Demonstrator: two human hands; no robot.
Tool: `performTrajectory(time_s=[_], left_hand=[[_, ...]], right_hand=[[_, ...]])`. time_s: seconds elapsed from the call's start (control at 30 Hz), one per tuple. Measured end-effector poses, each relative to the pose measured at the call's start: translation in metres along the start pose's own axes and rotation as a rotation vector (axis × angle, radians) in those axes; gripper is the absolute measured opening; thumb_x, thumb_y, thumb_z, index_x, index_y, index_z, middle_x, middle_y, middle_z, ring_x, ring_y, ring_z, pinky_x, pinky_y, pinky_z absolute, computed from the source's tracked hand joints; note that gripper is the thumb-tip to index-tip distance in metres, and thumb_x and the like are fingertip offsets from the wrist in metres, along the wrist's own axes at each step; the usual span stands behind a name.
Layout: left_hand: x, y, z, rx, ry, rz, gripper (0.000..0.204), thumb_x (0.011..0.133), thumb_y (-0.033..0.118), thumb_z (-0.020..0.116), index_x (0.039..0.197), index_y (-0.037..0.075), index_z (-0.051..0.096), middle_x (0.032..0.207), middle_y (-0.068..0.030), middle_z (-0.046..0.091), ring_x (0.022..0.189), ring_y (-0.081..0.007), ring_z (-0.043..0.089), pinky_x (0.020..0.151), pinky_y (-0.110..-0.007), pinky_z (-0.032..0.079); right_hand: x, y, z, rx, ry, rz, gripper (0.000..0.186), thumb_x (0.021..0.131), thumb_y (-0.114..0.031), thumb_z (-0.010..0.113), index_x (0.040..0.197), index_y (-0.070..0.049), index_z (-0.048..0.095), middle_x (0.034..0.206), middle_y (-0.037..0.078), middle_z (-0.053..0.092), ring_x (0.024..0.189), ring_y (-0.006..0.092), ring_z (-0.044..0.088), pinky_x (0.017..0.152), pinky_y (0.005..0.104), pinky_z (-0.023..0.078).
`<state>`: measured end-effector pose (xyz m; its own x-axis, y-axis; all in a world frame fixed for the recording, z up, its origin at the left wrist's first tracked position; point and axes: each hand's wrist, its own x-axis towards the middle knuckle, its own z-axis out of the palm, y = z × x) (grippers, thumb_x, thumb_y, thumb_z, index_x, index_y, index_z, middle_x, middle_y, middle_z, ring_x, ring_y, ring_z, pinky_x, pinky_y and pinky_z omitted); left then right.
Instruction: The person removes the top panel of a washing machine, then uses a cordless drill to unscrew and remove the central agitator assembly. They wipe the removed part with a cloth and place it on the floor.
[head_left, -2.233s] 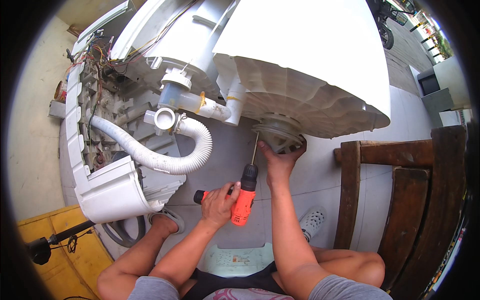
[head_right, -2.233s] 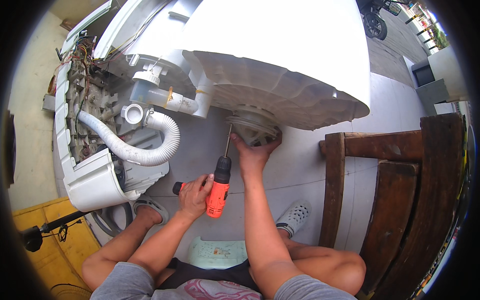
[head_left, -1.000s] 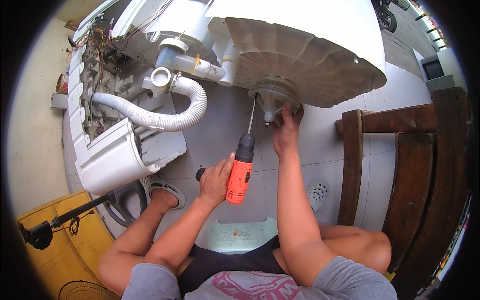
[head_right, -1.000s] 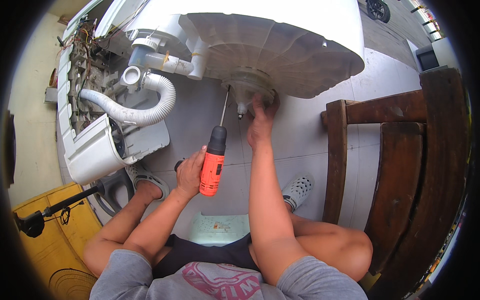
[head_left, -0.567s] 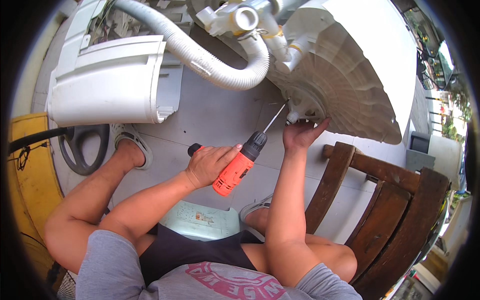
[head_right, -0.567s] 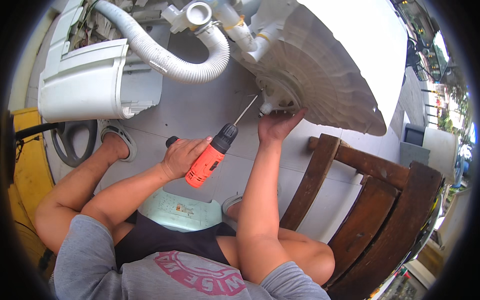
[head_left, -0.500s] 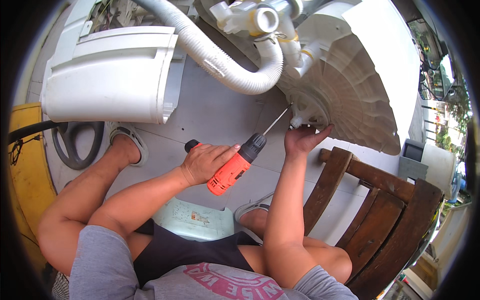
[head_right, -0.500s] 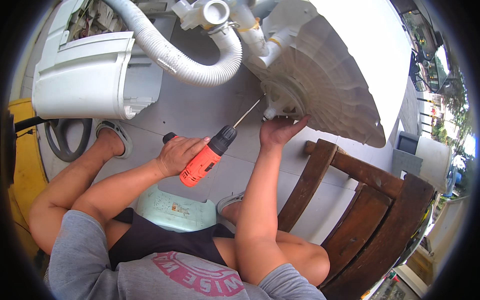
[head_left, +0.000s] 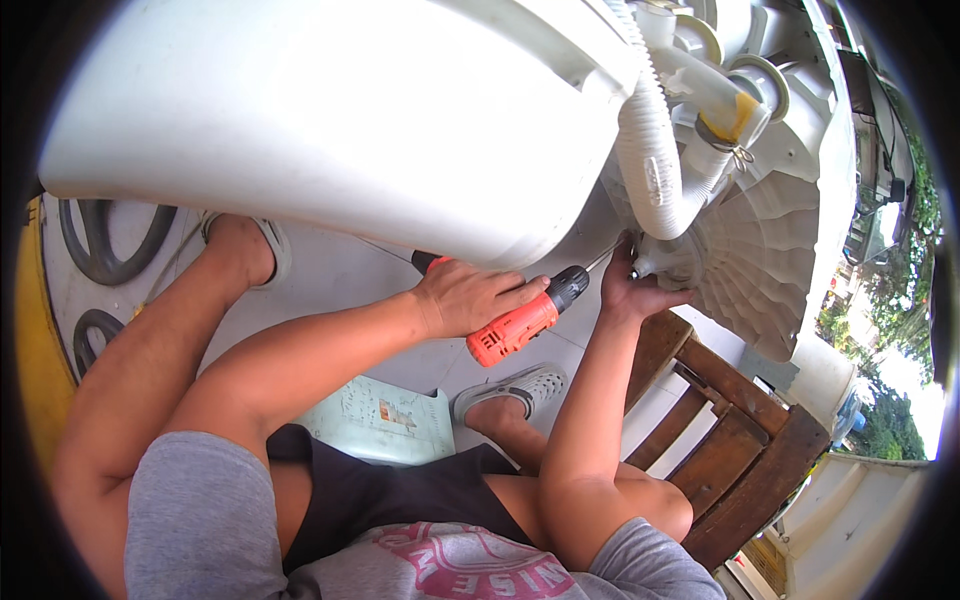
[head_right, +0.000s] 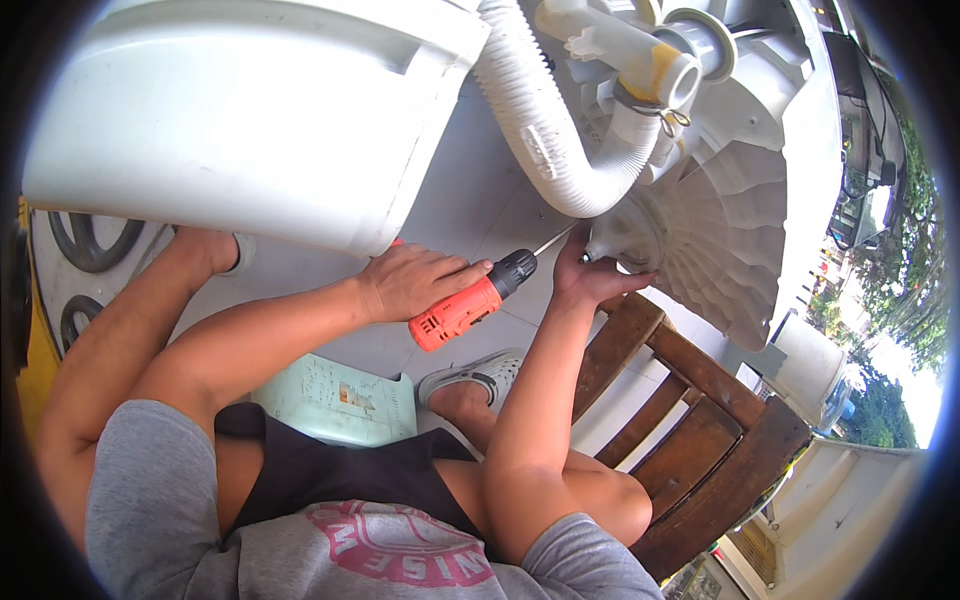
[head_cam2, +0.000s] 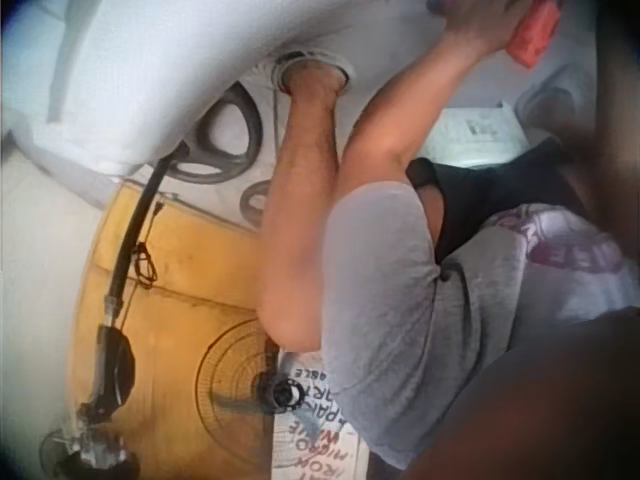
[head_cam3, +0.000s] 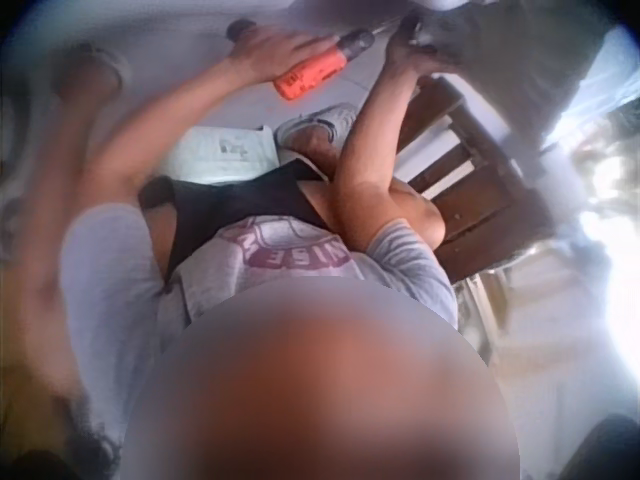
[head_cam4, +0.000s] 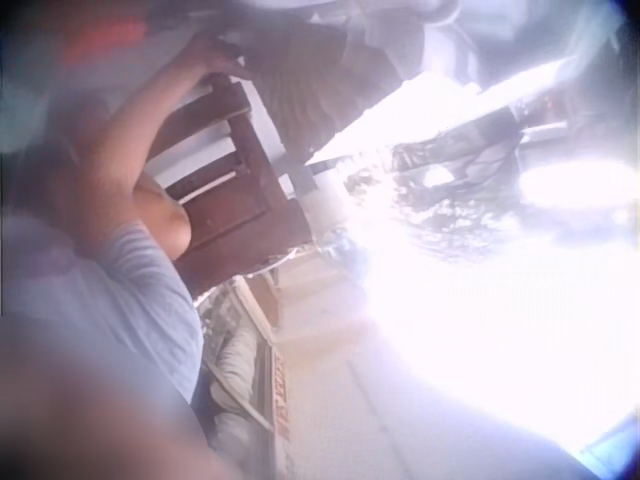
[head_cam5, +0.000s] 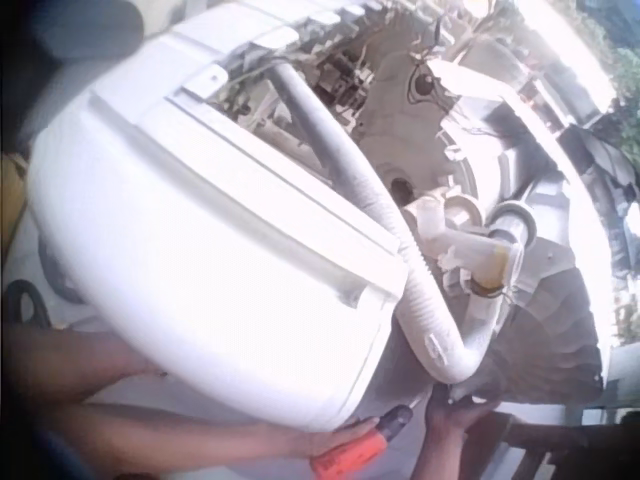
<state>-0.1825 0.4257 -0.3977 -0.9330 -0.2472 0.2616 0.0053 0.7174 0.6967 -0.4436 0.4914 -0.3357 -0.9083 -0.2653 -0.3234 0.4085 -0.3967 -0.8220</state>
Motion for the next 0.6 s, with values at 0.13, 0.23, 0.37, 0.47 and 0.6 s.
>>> performTrajectory(time_s=[0.13,0.23,0.37,0.47,0.6], left_hand=[[-0.005,-0.001,-0.002,-0.002,-0.084,-0.002,0.059,0.1,0.02,0.058,0.158,0.017,0.049,0.115,-0.0029,0.072,0.094,-0.0236,0.075,0.085,-0.04,0.059],[-0.008,0.001,0.001,-0.017,-0.004,-0.024,0.059,0.1,0.02,0.057,0.159,0.017,0.049,0.115,-0.0028,0.072,0.095,-0.0243,0.075,0.084,-0.04,0.059],[-0.011,0.002,0.008,-0.043,0.092,-0.055,0.061,0.1,0.02,0.059,0.16,0.017,0.046,0.117,-0.0029,0.071,0.099,-0.0241,0.075,0.084,-0.041,0.06],[-0.012,-0.001,0.008,-0.105,0.106,-0.042,0.062,0.1,0.02,0.06,0.16,0.017,0.045,0.12,-0.0039,0.07,0.101,-0.0244,0.075,0.085,-0.042,0.06],[0.0,-0.004,0.007,-0.213,0.087,-0.077,0.062,0.101,0.019,0.06,0.161,0.018,0.043,0.124,-0.0056,0.069,0.104,-0.0267,0.074,0.086,-0.044,0.061]], right_hand=[[0.01,0.006,-0.01,0.293,-0.13,0.143,0.105,0.093,-0.085,0.044,0.162,-0.007,0.039,0.162,0.018,0.047,0.152,0.0374,0.043,0.126,0.0574,0.039],[0.018,0.01,-0.02,0.287,-0.121,0.186,0.098,0.095,-0.078,0.042,0.161,-0.006,0.042,0.159,0.02,0.049,0.151,0.0376,0.045,0.126,0.0558,0.04],[0.025,0.005,-0.027,0.268,-0.105,0.205,0.094,0.096,-0.074,0.041,0.161,-0.006,0.042,0.159,0.019,0.05,0.15,0.037,0.046,0.125,0.0544,0.04],[0.023,-0.004,-0.025,0.206,-0.076,0.192,0.095,0.096,-0.075,0.041,0.161,-0.006,0.042,0.159,0.018,0.049,0.151,0.0357,0.046,0.125,0.0539,0.04],[0.012,-0.006,-0.016,0.128,0.043,0.141,0.098,0.094,-0.079,0.041,0.161,-0.007,0.043,0.16,0.016,0.048,0.15,0.0344,0.047,0.125,0.0535,0.04]])
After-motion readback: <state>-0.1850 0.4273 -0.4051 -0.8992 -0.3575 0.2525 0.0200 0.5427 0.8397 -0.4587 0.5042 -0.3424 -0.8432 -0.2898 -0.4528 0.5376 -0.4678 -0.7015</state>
